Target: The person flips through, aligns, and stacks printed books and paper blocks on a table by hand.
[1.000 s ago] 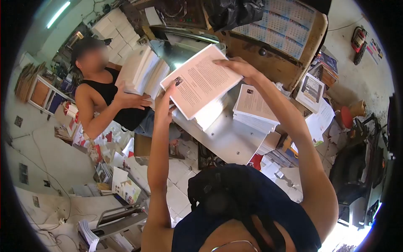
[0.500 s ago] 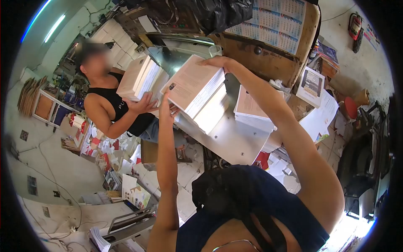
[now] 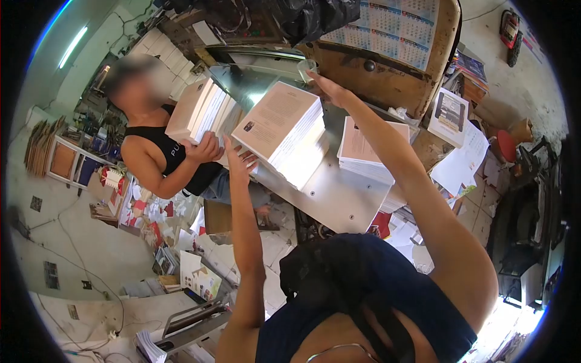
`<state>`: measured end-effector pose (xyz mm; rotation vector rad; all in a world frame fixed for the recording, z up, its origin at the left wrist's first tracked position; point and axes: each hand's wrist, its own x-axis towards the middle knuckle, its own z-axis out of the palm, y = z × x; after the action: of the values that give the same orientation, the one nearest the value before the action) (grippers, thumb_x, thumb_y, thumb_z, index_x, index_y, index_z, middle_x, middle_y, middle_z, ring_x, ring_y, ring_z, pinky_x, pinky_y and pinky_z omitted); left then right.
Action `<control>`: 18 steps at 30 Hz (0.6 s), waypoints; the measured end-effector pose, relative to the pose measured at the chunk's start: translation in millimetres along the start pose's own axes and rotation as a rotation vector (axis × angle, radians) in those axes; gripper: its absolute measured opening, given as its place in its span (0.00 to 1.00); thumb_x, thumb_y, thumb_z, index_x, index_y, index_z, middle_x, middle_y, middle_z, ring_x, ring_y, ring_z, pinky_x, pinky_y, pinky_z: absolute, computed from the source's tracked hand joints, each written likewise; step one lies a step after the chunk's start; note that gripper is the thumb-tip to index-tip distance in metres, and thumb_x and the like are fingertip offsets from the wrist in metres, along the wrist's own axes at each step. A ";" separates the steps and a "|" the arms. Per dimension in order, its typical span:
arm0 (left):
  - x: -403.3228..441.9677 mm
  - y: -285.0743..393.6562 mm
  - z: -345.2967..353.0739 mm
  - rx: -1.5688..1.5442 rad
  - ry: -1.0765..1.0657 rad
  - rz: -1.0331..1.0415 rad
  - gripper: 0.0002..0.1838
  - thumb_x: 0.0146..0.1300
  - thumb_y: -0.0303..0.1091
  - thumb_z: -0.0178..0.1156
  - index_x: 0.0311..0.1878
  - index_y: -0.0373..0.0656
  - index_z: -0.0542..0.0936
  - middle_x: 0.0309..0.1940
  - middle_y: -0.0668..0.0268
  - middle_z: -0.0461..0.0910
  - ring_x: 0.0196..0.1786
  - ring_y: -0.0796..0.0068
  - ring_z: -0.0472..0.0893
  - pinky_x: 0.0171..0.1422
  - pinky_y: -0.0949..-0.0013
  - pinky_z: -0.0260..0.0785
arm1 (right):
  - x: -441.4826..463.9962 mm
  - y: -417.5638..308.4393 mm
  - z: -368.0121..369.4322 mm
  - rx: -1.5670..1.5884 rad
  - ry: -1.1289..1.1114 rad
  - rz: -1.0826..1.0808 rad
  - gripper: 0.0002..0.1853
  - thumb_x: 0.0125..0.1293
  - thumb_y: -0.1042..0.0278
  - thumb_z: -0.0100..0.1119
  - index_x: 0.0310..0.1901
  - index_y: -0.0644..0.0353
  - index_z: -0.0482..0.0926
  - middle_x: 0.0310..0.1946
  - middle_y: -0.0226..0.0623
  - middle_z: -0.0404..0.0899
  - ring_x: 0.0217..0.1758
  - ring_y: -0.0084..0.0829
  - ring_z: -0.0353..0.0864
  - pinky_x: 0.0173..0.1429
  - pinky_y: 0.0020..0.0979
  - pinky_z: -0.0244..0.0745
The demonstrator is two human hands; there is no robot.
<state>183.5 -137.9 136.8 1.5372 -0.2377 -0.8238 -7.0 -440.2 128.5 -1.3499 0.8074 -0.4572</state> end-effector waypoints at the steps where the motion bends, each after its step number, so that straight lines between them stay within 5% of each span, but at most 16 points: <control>1: -6.0 3.1 2.1 0.019 0.051 0.023 0.54 0.54 0.81 0.51 0.66 0.38 0.66 0.56 0.53 0.69 0.55 0.56 0.72 0.58 0.56 0.67 | -8.3 4.7 0.2 0.041 -0.022 0.036 0.51 0.60 0.19 0.46 0.72 0.55 0.64 0.69 0.44 0.66 0.71 0.39 0.63 0.74 0.45 0.50; 4: 4.8 -32.9 -0.3 -0.016 0.200 0.389 0.53 0.60 0.82 0.38 0.67 0.37 0.66 0.56 0.55 0.68 0.57 0.57 0.70 0.62 0.56 0.63 | -8.7 24.0 -8.4 0.111 -0.131 0.040 0.53 0.61 0.18 0.41 0.76 0.52 0.56 0.70 0.44 0.63 0.71 0.39 0.61 0.76 0.49 0.46; 5: 2.6 -46.4 10.1 -0.066 0.255 0.408 0.52 0.65 0.78 0.31 0.73 0.39 0.60 0.66 0.54 0.64 0.67 0.58 0.65 0.70 0.56 0.56 | -14.2 23.7 -4.9 0.167 -0.182 0.034 0.52 0.62 0.19 0.41 0.76 0.54 0.55 0.71 0.45 0.62 0.72 0.39 0.60 0.76 0.49 0.46; 8: 32.5 -108.5 30.8 -0.152 0.212 0.728 0.48 0.70 0.73 0.27 0.79 0.43 0.48 0.77 0.59 0.51 0.76 0.61 0.56 0.78 0.57 0.49 | -2.3 30.0 4.0 0.325 -0.271 0.015 0.49 0.67 0.25 0.43 0.76 0.60 0.53 0.74 0.44 0.59 0.75 0.37 0.60 0.76 0.45 0.54; 11: 23.5 -110.9 59.5 -0.537 -0.164 0.679 0.43 0.73 0.68 0.26 0.80 0.50 0.34 0.81 0.63 0.34 0.81 0.61 0.42 0.82 0.55 0.37 | -14.7 24.9 15.6 0.412 -0.317 0.019 0.50 0.66 0.25 0.44 0.75 0.62 0.54 0.72 0.44 0.63 0.71 0.38 0.67 0.73 0.42 0.62; 18: 18.6 -109.8 59.4 -0.564 -0.231 0.703 0.42 0.73 0.67 0.27 0.80 0.53 0.32 0.81 0.66 0.32 0.81 0.62 0.41 0.83 0.56 0.36 | -31.6 18.9 29.1 0.384 -0.328 0.026 0.49 0.65 0.24 0.43 0.71 0.64 0.63 0.65 0.42 0.73 0.62 0.36 0.77 0.68 0.40 0.69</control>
<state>125.0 -177.3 32.1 0.7400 -0.6165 -0.4403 -9.2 -394.4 118.5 -1.0187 0.4378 -0.3369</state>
